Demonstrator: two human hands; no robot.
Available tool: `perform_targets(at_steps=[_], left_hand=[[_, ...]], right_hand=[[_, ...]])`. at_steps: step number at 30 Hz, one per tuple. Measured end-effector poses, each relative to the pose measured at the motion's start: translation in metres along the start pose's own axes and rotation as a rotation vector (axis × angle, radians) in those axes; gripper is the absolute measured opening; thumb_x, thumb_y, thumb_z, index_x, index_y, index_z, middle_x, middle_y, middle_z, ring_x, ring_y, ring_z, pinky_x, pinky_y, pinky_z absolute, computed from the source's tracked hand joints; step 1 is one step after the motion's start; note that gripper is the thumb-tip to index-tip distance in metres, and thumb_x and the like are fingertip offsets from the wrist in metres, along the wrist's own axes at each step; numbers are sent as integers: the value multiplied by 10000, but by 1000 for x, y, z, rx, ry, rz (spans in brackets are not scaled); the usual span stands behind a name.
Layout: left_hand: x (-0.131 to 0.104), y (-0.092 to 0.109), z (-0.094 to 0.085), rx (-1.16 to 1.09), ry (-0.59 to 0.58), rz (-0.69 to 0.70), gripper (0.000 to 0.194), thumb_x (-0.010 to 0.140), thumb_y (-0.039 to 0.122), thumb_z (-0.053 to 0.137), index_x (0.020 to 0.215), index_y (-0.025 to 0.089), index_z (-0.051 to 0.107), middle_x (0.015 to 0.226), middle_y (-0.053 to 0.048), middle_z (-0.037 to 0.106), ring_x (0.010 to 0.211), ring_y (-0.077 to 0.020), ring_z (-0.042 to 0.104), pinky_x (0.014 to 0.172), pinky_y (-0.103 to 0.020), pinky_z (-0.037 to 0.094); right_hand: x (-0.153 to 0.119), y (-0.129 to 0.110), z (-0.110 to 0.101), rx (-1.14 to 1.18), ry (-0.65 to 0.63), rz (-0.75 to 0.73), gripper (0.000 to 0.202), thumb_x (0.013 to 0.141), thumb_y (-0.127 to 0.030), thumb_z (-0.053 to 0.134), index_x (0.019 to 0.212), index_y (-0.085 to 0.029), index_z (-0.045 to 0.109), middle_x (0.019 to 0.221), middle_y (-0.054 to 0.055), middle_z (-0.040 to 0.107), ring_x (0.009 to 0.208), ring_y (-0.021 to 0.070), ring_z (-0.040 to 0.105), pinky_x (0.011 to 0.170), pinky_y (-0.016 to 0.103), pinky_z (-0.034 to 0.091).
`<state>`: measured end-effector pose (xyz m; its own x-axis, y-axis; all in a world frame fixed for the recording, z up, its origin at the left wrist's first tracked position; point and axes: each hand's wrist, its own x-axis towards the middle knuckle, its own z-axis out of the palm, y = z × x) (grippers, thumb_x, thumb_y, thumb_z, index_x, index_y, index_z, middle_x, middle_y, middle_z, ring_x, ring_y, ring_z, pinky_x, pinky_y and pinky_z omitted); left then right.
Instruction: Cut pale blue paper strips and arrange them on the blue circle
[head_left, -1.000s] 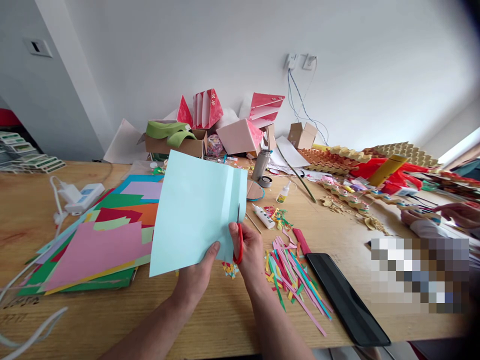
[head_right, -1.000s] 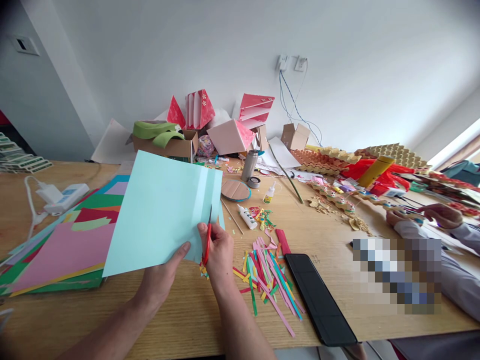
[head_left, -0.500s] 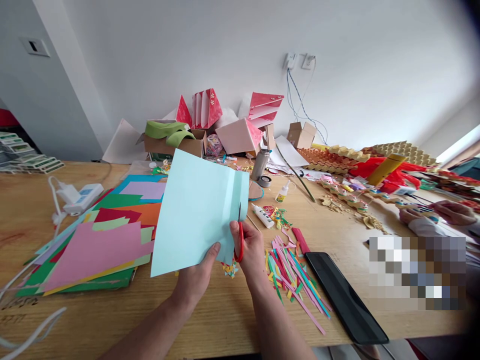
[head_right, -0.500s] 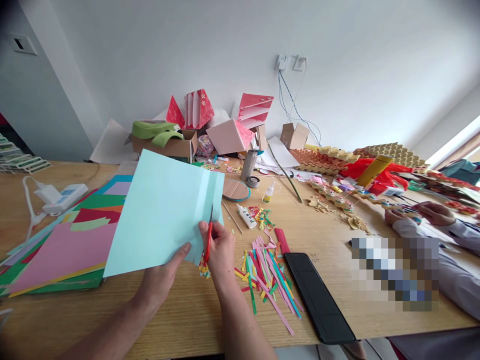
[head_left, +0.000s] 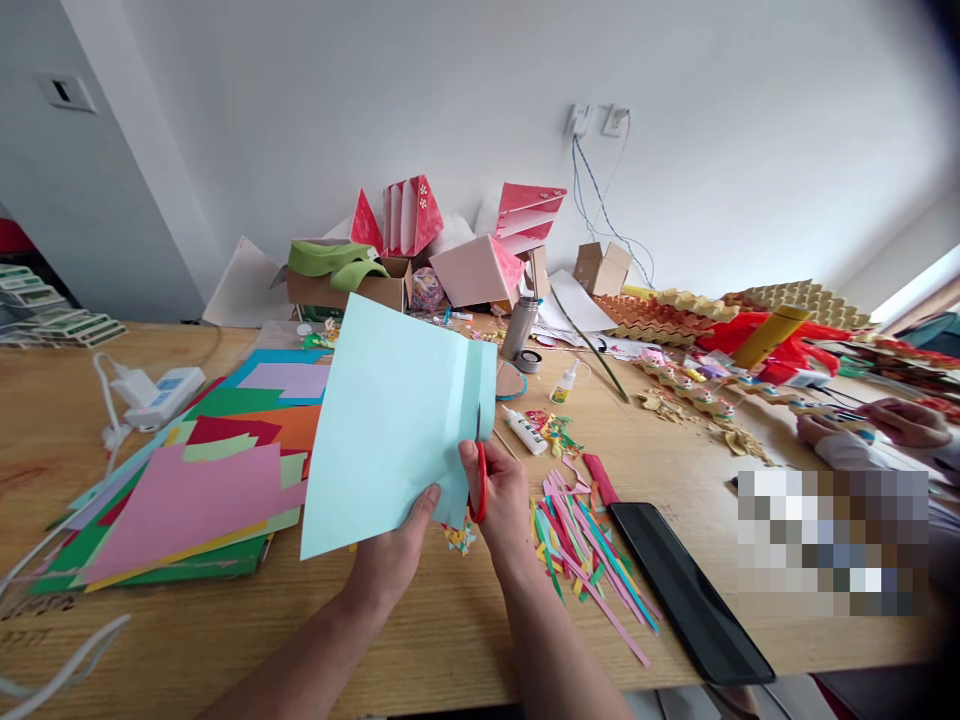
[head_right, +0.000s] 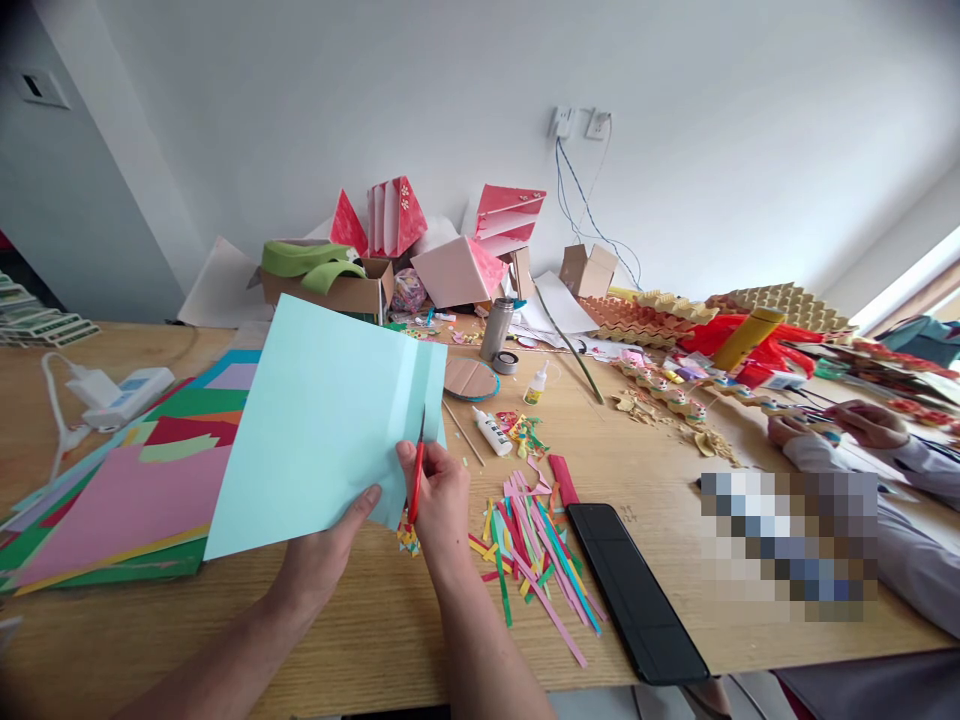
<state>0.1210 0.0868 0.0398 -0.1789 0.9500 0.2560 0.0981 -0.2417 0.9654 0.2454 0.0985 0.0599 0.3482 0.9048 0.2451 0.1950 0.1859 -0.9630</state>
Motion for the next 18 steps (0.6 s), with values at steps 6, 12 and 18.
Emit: perform_targets(at_steps=[6,12,18], left_hand=[[0,1,0,1,1,0,624,742,428,702,1310,213,558,1264,-91,657,1274,-308,530,1153,-468,333],[-1,4,0,18,16,-13,629,731,421,710,1305,210,563,1229,-92,676,1239,-312,559,1147,-475,341],[0,3,0,20,4,-6,595,742,420,706,1286,216,579,1214,-83,682,1284,-306,519,1166,-466,311]], right_hand=[[0,-2,0,-17,19,-12,548,800,-648,556,542,-212,348,523,-65,250,500,83,243,433,234,188],[-1,-1,0,-25,15,8,542,809,-638,554,545,-211,347,527,-63,252,496,83,239,425,237,185],[-1,-1,0,-23,14,-11,545,801,-639,566,541,-212,349,519,-62,257,491,85,249,426,238,192]])
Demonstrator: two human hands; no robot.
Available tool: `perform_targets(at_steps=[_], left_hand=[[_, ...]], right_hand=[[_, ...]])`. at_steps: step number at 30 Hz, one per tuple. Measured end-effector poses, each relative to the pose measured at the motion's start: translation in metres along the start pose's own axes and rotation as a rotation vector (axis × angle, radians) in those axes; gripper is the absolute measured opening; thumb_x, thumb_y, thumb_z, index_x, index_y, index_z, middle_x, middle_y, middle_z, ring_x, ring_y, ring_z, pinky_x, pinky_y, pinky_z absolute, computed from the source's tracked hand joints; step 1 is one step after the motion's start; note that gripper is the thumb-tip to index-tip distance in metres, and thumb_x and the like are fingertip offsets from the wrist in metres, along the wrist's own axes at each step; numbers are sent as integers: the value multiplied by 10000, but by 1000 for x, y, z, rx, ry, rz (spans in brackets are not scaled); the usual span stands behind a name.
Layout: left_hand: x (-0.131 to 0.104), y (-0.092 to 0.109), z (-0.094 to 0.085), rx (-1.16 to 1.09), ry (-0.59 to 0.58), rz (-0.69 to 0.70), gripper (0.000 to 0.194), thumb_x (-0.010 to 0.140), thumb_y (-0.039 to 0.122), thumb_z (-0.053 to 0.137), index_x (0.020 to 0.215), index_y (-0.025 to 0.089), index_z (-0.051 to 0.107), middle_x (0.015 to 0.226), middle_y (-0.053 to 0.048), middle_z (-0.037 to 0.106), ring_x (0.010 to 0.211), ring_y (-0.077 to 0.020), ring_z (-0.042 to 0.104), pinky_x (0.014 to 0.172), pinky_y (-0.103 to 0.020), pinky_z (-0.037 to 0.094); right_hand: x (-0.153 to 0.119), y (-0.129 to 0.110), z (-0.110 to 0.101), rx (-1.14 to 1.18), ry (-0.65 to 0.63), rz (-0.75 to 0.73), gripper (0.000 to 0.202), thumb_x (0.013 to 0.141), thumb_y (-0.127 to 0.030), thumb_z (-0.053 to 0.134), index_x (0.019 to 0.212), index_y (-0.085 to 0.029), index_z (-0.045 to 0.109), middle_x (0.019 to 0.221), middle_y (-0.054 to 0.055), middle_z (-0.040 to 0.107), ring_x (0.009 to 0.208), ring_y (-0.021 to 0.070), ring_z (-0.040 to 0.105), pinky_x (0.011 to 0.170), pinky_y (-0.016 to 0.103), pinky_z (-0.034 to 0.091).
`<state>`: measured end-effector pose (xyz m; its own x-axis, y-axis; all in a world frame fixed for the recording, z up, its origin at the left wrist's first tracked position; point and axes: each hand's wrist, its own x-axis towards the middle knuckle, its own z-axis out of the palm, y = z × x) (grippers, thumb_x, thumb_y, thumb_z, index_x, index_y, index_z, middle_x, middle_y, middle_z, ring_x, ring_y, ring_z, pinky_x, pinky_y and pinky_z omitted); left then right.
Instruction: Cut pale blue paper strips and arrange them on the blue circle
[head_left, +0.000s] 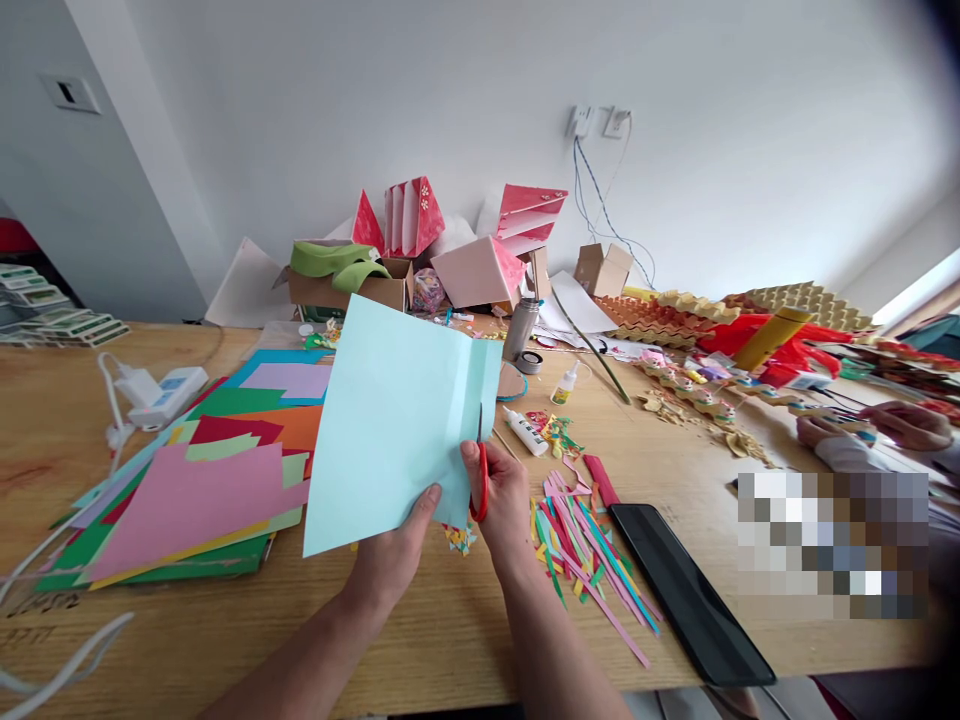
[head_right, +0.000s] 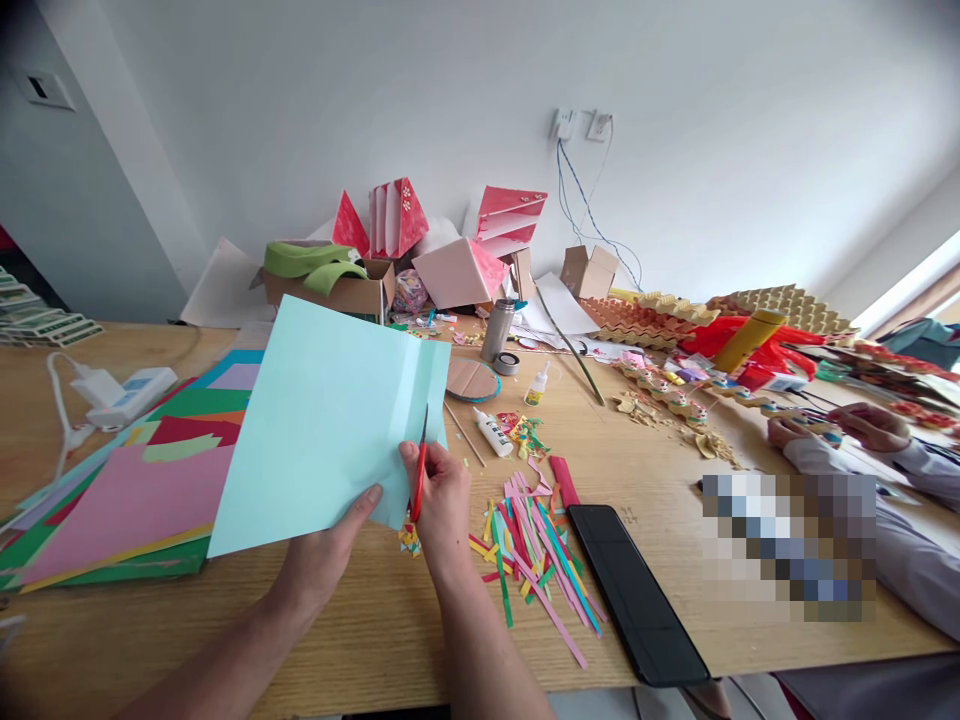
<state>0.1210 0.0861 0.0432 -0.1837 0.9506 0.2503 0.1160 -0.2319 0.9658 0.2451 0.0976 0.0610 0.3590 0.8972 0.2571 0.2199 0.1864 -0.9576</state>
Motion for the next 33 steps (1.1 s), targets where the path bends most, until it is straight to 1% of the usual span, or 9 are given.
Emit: perform_targets(at_steps=[5,10,13,16,18,21,23,26,33], left_hand=[[0,-2,-1,1,21,-5,584,748,407,710,1285,219,579,1223,-81,678,1287,-301,517,1175,-466,294],[0,3,-2,23,28,14,551,750,391,705,1259,213,598,1205,-82,687,1291,-305,511,1174,-469,293],[-2,5,-2,34,32,16,537,752,394,698,1250,215,605,1168,-82,703,1257,-307,544,1149,-473,337],[-5,2,-3,51,44,26,534,743,412,705,1227,204,618,1196,-100,688,1222,-319,570,1118,-482,379],[-7,-1,-4,62,53,11,546,735,427,711,1221,195,619,1238,-113,665,1239,-328,554,1127,-491,363],[-9,-3,-5,85,57,-3,556,732,443,710,1221,195,619,1257,-115,654,1282,-330,514,1161,-492,305],[-10,-2,-5,113,65,26,545,731,444,708,1212,200,627,1235,-109,668,1292,-329,504,1176,-489,275],[-10,-3,-6,135,68,61,541,734,446,704,1217,213,627,1223,-95,677,1288,-322,510,1181,-480,266],[-10,-3,-6,125,56,52,597,734,454,700,1269,212,593,1263,-103,655,1227,-329,562,1132,-482,354]], right_hand=[[1,2,-1,45,-30,35,533,803,-644,567,554,-213,376,486,-68,285,450,82,268,409,234,194],[2,5,-1,26,-29,3,519,818,-621,572,562,-208,390,501,-64,303,476,87,295,429,228,226],[1,5,-1,30,-36,-14,526,813,-619,582,558,-210,372,502,-67,293,478,84,285,431,228,219],[1,5,-1,15,-41,-7,540,801,-634,587,551,-211,363,491,-69,294,463,82,288,422,228,214],[1,6,-1,14,-46,13,538,799,-642,584,556,-209,378,484,-68,311,449,82,309,415,226,223],[2,8,-1,11,-61,40,535,791,-649,589,559,-207,399,474,-66,328,437,85,330,412,225,232],[2,8,-1,-3,-59,45,542,787,-657,587,553,-206,398,473,-66,319,440,84,323,416,225,229],[3,7,-1,-18,-52,42,556,783,-674,573,543,-209,384,479,-66,303,448,83,304,420,228,224],[4,6,0,-52,-40,17,545,788,-660,572,551,-210,375,506,-64,291,485,87,280,438,229,210]])
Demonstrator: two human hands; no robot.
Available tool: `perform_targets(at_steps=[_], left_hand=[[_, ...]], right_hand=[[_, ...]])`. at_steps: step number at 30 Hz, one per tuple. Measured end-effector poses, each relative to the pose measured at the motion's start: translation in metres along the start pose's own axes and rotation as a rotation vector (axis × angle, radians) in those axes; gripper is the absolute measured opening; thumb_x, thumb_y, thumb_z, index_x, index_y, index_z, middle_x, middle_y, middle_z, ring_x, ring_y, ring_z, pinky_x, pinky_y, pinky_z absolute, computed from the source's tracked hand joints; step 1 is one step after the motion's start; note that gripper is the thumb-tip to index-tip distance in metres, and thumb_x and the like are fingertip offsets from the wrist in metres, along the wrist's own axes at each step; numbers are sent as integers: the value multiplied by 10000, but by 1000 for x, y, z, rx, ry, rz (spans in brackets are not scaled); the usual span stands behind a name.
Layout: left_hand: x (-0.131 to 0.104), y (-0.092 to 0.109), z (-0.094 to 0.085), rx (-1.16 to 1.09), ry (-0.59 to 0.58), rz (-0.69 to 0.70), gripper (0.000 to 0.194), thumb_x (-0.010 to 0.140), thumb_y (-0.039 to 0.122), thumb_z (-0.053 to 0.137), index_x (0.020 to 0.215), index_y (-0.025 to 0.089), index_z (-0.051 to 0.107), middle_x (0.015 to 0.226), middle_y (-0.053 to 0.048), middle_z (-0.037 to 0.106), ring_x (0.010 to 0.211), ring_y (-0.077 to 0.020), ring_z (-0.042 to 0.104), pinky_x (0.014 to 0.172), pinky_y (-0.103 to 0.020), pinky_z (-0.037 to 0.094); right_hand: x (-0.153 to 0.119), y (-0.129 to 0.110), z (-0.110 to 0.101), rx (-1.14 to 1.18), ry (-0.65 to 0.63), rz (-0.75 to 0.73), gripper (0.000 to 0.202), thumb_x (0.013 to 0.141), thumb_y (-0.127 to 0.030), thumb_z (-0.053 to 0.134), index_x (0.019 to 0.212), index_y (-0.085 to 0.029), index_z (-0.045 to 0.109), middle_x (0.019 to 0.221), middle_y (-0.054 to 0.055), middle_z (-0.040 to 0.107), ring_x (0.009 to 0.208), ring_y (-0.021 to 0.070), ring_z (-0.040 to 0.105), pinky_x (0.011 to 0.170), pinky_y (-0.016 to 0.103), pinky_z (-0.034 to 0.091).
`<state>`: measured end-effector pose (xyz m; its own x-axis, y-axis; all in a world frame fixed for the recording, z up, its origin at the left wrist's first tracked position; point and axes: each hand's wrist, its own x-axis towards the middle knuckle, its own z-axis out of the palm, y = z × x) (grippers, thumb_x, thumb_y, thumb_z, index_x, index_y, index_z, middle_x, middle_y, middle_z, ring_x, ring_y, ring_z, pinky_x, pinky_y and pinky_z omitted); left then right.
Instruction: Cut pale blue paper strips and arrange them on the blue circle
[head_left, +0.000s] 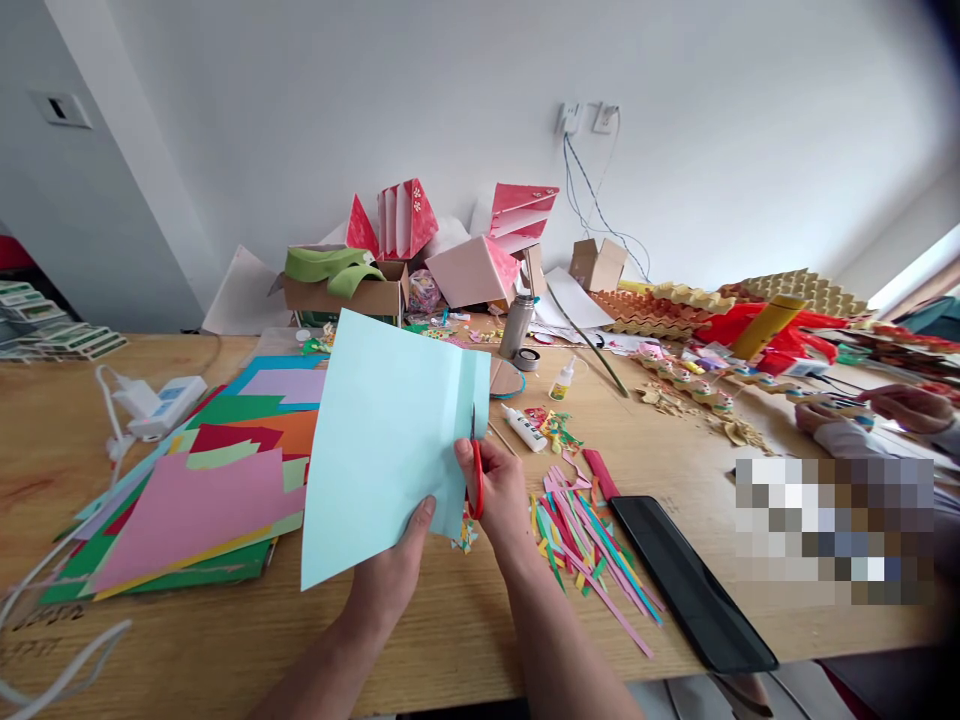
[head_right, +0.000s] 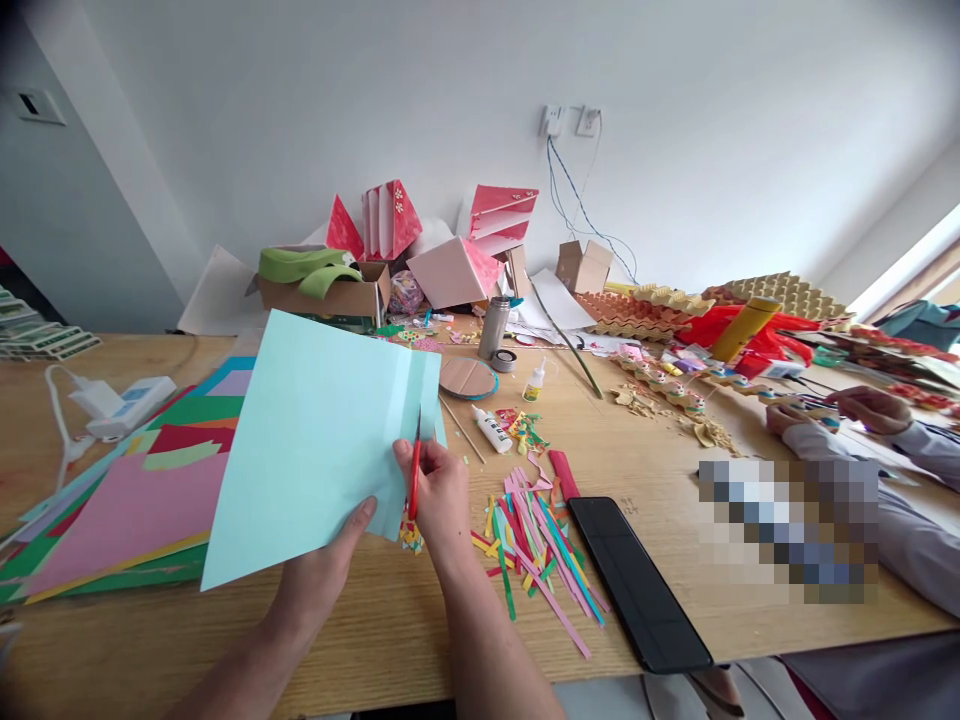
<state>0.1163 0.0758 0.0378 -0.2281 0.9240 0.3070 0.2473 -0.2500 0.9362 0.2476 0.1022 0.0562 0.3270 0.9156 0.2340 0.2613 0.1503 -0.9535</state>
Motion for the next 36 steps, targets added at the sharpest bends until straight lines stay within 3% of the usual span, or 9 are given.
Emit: perform_targets(at_steps=[36], left_hand=[[-3,-5,1,-32,35,-39,619,714,417,723,1274,192,586,1228,-110,672,1203,-329,581,1141,-493,341]], right_hand=[[0,-1,0,30,7,-15,538,790,-650,572,556,-205,379,540,-61,264,522,90,245,454,242,193]])
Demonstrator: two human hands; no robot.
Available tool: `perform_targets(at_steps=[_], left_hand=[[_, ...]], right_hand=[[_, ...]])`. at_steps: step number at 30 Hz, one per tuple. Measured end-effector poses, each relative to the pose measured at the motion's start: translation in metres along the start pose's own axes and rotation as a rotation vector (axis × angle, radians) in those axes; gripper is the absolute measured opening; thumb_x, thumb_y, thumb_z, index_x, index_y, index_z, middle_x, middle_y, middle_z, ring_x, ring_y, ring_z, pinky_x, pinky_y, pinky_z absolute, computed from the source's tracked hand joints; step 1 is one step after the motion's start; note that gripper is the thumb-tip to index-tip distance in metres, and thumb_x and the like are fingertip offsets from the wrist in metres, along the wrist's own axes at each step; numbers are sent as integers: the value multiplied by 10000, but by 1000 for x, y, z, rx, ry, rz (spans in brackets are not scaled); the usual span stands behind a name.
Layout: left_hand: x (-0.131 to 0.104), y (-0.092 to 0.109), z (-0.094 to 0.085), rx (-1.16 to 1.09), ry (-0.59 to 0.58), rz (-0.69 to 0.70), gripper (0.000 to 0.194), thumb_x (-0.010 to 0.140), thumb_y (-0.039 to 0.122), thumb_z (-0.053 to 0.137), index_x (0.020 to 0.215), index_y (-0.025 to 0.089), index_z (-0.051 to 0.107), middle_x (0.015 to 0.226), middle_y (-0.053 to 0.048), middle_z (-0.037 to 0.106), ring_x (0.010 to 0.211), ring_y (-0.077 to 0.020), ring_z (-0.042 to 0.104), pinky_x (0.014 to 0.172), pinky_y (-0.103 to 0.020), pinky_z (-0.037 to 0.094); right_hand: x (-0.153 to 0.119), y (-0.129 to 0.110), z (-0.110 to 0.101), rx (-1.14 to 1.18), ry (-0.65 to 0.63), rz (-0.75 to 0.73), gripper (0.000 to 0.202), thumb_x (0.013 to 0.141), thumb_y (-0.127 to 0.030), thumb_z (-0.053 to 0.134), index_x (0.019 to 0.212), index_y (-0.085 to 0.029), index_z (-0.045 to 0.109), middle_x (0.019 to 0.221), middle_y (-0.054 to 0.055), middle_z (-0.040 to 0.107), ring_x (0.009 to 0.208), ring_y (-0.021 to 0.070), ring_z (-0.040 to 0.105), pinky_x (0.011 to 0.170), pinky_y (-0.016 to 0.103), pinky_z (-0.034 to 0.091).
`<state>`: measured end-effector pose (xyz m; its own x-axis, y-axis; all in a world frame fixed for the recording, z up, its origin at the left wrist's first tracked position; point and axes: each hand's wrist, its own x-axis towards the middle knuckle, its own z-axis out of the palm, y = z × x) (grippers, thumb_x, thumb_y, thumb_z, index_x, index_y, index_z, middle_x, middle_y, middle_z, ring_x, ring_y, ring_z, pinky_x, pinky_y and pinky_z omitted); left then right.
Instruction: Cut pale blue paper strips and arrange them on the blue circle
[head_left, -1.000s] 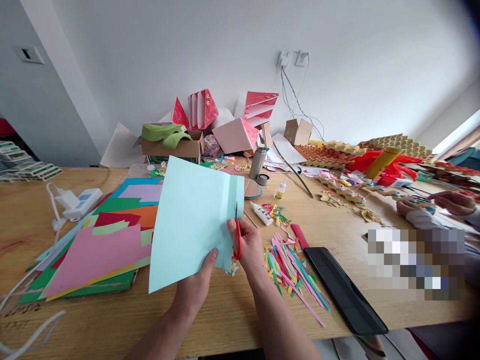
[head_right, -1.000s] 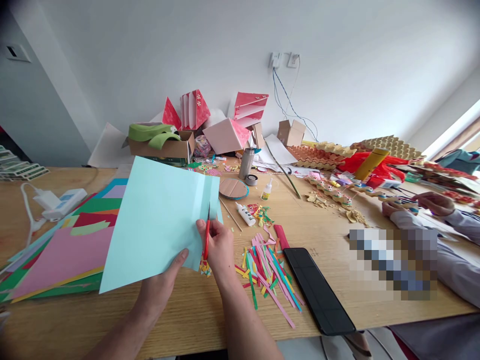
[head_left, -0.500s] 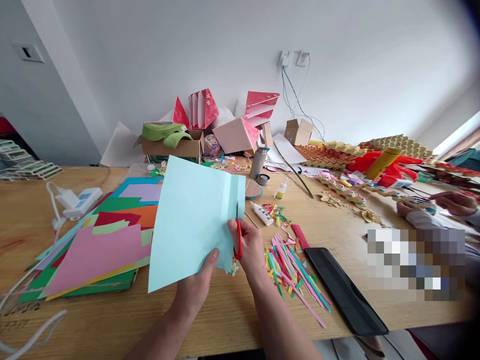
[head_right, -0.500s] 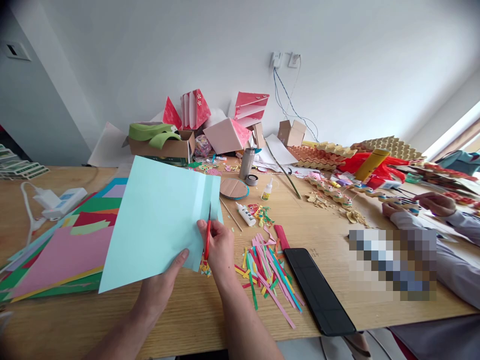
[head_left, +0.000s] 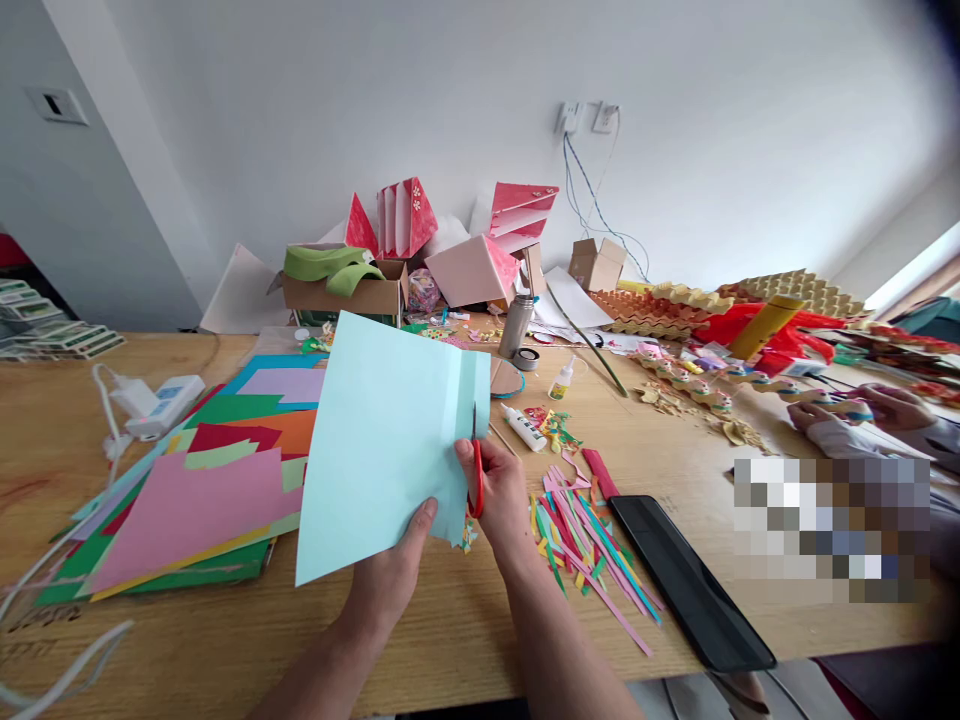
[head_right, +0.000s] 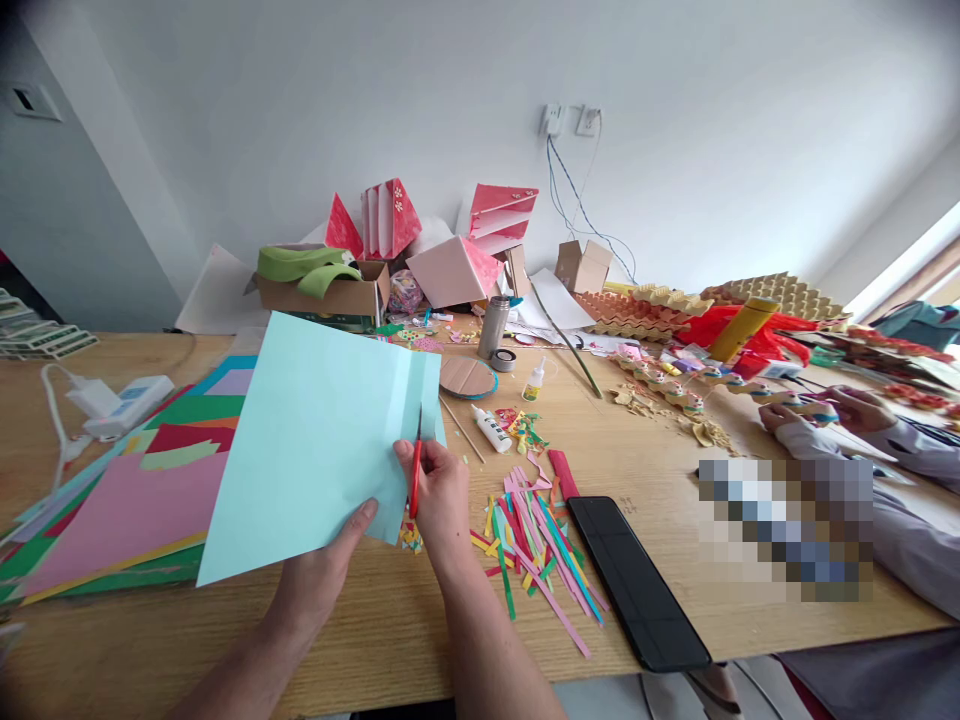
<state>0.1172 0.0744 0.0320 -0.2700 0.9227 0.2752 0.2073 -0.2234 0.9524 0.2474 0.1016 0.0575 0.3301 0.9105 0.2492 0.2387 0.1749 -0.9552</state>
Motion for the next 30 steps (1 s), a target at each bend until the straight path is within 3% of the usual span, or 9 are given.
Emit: perform_targets(at_steps=[15,30], left_hand=[[-2,-2,0,85,25,84,541,692,453,722,1152,174,667,1149,-126,703,1196,-349,577,1130,-517,343],[-3,1,-1,144,26,164,532,731,439,697,1192,177,652,1135,-125,711,1092,-342,641,1035,-507,446]], right_hand=[[2,0,-4,-11,8,-27,538,809,-626,563,551,-212,336,546,-63,242,528,89,226,464,249,169],[2,-1,-5,-6,24,-29,538,808,-636,555,550,-218,337,555,-58,235,538,97,224,472,259,172]])
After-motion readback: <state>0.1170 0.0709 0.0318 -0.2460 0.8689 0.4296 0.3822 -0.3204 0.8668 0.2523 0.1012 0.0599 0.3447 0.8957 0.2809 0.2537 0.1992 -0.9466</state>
